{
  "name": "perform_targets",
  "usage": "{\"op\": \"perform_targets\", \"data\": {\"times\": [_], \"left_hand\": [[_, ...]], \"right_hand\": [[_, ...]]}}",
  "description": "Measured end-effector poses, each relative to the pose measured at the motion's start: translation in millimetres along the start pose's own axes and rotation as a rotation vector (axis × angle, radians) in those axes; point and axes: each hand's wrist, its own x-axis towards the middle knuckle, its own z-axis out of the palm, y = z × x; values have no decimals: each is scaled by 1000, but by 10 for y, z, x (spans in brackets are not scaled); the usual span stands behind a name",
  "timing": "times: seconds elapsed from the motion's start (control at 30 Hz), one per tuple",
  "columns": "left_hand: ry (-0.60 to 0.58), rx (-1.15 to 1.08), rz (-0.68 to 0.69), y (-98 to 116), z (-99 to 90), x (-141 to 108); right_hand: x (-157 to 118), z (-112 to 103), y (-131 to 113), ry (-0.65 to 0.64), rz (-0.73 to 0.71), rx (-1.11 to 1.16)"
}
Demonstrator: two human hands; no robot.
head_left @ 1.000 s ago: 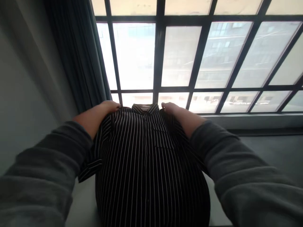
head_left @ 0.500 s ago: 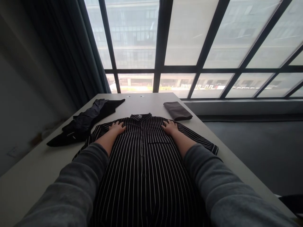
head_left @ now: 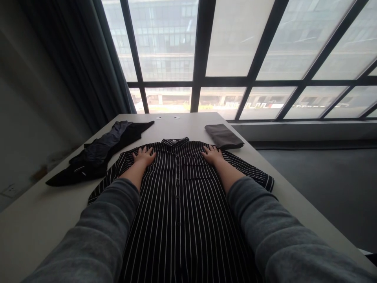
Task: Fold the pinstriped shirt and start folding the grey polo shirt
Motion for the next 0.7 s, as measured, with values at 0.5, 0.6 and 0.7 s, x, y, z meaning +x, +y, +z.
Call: {"op": "perform_targets", "data": {"times": [0.5,0.6,0.7], "left_hand": [[77,0,341,1052,-217,423],[28,-19,333,1185,-22,434],[21,-40,289,1184,96,462]], "right_hand": [[574,-351,-962,145,-292,49],[622,-152,-1108,37,-320,79],[642,0,-1109,-23,-294,54]]}}
